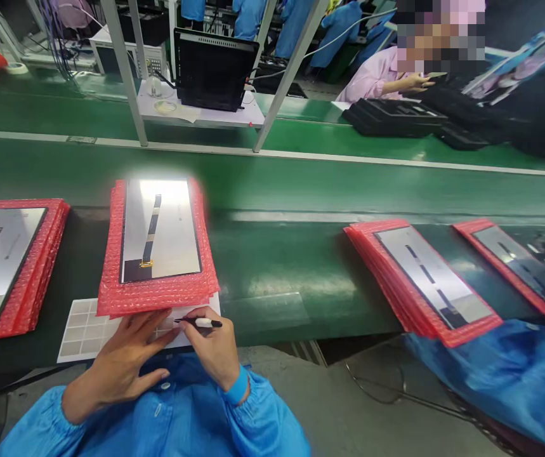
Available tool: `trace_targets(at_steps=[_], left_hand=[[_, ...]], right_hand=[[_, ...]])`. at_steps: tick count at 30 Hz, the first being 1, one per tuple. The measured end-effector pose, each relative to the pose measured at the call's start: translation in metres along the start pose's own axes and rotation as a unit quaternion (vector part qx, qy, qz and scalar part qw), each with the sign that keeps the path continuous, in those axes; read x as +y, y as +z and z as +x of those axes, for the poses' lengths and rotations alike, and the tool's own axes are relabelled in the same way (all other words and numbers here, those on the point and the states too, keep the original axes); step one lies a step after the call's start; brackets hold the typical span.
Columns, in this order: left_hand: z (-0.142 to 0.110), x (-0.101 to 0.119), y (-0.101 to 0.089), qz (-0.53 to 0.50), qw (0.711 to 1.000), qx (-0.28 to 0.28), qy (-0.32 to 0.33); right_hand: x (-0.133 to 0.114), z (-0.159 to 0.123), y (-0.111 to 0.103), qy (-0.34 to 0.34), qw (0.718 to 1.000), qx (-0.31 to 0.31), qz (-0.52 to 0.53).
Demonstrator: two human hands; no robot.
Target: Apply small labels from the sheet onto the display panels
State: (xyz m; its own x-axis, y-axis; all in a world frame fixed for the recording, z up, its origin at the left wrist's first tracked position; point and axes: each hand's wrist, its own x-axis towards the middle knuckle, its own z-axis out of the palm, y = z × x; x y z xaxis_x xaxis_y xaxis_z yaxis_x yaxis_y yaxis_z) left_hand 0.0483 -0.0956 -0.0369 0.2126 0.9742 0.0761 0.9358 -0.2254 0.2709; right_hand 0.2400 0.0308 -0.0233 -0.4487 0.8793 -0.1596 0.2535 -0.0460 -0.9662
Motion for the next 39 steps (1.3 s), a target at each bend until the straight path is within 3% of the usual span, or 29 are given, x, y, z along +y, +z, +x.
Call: trace_targets(at_steps=[10,26,39], left_hand=[[0.003,0.0,-0.006,-0.046,0.999,-0.017,-0.02],[0.003,0.0,-0.005,-0.07,0.997,0.008,-0.027],[0.004,0.002,-0.006,-0.068,0.997,0.007,-0.027]], right_hand=[[0.01,0.009,0.006,-0.034,0.999,0.0,-0.02],[0.012,0.008,0.006,-0.073,0.997,0.0,-0.032],[0.015,0.008,0.007,-0.043,0.999,0.007,-0.007]])
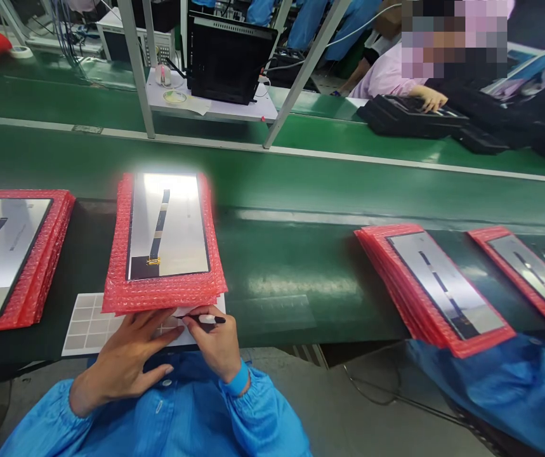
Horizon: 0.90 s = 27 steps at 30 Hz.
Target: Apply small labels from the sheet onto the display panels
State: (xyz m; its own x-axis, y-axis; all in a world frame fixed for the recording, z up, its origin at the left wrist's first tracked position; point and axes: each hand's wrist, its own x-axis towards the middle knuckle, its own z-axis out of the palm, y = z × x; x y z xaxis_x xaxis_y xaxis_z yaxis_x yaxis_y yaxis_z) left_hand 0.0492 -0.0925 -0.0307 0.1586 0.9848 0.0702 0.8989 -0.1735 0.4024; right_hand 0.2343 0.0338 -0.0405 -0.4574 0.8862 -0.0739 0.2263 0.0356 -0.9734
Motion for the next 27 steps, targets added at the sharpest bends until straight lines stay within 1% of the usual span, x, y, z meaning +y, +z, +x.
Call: trace_targets(at_steps=[4,10,15,20,27], left_hand=[[-0.0003,0.0009,-0.0008,-0.002,1.0,0.003,0.0],[-0.003,-0.0003,-0.0012,-0.015,1.0,-0.008,-0.001],[-0.0034,-0.0021,-0.0006,-0.011,1.0,-0.021,0.006],[-0.003,-0.0009,-0.0034,-0.015,0.999,-0.03,0.0],[-0.0029,-0.0009,-0.0048,-0.028,0.999,-0.036,-0.007]], right_hand=[[-0.0014,-0.0007,0.0,0.001,1.0,0.001,-0.004],[-0.0022,-0.0019,-0.0006,-0.006,1.0,0.0,-0.012],[-0.0021,-0.0016,-0.0045,-0.001,1.0,0.016,-0.005],[-0.0015,-0.0019,-0.0075,-0.027,0.999,-0.024,-0.034],[0.0022,-0.0025,-0.0052,-0.032,0.998,-0.028,-0.05]])
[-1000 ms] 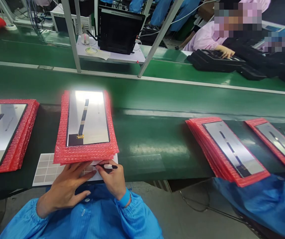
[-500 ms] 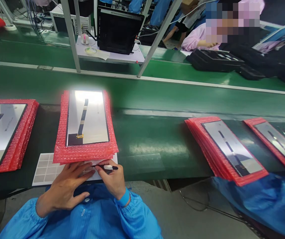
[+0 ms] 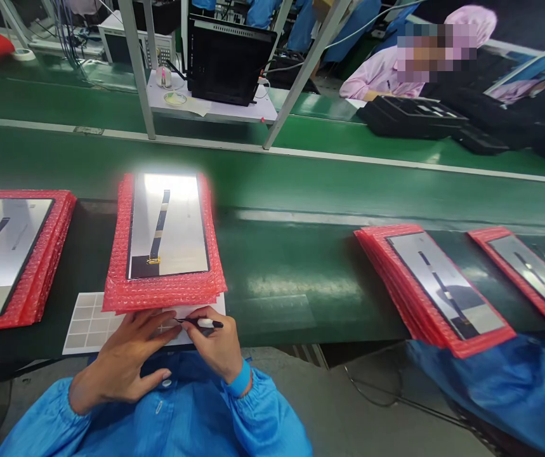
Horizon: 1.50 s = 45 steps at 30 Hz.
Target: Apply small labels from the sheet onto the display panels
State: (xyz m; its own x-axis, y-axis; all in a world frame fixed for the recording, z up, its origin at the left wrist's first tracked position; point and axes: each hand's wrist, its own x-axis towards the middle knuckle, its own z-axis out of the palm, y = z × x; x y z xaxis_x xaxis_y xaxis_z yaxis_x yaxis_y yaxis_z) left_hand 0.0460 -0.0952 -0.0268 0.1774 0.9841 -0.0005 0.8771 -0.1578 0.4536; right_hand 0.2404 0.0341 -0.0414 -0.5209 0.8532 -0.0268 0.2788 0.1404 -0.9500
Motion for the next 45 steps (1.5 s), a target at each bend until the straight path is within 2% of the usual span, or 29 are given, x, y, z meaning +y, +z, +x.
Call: trace_targets(at_steps=[10,16,18,22,24,27,30,33,36,38,45], left_hand=[[0.0,0.001,0.0,0.005,1.0,0.018,0.008],[0.0,0.0,-0.001,-0.018,0.998,0.051,0.011],[-0.001,-0.001,0.001,-0.022,0.995,0.091,0.036],[-0.008,0.001,-0.002,-0.054,0.961,0.235,0.136],[-0.013,0.005,-0.016,-0.068,0.94,0.283,0.175],[-0.014,0.005,-0.054,-0.046,0.929,0.309,0.198],[0.004,-0.014,-0.093,-0.013,0.921,0.334,0.201],[0.037,-0.046,-0.112,-0.012,0.914,0.339,0.224],[0.066,-0.073,-0.111,-0.045,0.907,0.336,0.25],[0.075,-0.083,-0.105,-0.068,0.904,0.333,0.26],[0.07,-0.088,-0.088,-0.098,0.896,0.346,0.262]], right_hand=[[-0.007,-0.002,-0.002,0.022,0.999,0.004,0.024],[-0.01,-0.005,-0.015,0.033,0.997,0.017,0.071],[-0.018,-0.003,-0.022,0.024,0.995,0.013,0.094],[-0.046,0.008,-0.04,-0.01,0.991,0.027,0.128],[-0.062,0.018,-0.047,-0.021,0.989,0.045,0.139],[-0.082,0.039,-0.054,-0.019,0.989,0.059,0.131],[-0.095,0.064,-0.051,-0.017,0.992,0.055,0.113],[-0.1,0.086,-0.041,-0.025,0.992,0.035,0.119],[-0.102,0.101,-0.029,-0.024,0.992,0.015,0.119],[-0.103,0.106,-0.024,-0.018,0.994,0.005,0.11],[-0.098,0.109,-0.014,-0.023,0.996,0.015,0.082]])
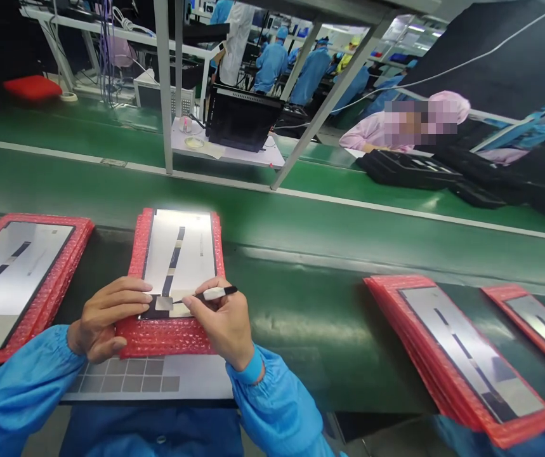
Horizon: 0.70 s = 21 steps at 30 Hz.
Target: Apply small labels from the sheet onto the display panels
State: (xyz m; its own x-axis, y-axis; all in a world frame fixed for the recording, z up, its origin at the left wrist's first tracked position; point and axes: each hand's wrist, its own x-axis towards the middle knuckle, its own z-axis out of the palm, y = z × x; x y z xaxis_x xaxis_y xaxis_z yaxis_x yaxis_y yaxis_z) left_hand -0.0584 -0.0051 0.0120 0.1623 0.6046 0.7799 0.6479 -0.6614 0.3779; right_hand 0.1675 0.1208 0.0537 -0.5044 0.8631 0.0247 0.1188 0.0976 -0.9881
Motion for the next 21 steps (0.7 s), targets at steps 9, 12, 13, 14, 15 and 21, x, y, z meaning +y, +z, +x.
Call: trace_targets(at_steps=[9,12,13,14,15,21], left_hand=[[0.0002,0.0003,0.003,-0.015,1.0,0.012,-0.022],[0.001,0.001,0.0036,-0.014,1.0,0.014,-0.022],[0.0012,0.0012,0.0038,-0.014,1.0,0.016,-0.023],[0.0014,0.0013,0.0039,-0.014,0.999,0.018,-0.024],[0.0017,0.0015,0.0039,-0.015,0.999,0.02,-0.025],[-0.0016,0.0005,0.0052,-0.008,1.0,0.015,-0.026]], right_hand=[[0.0037,-0.0001,0.0018,0.01,1.0,0.001,-0.027],[0.0057,-0.0007,0.0018,0.011,1.0,-0.001,-0.027],[0.0062,-0.0007,0.0018,0.009,1.0,0.0,-0.025],[0.0066,-0.0005,0.0019,0.008,1.0,0.0,-0.022],[0.0068,-0.0003,0.0019,0.008,1.0,0.0,-0.02],[0.0087,0.0004,0.0019,0.02,1.0,-0.001,-0.014]])
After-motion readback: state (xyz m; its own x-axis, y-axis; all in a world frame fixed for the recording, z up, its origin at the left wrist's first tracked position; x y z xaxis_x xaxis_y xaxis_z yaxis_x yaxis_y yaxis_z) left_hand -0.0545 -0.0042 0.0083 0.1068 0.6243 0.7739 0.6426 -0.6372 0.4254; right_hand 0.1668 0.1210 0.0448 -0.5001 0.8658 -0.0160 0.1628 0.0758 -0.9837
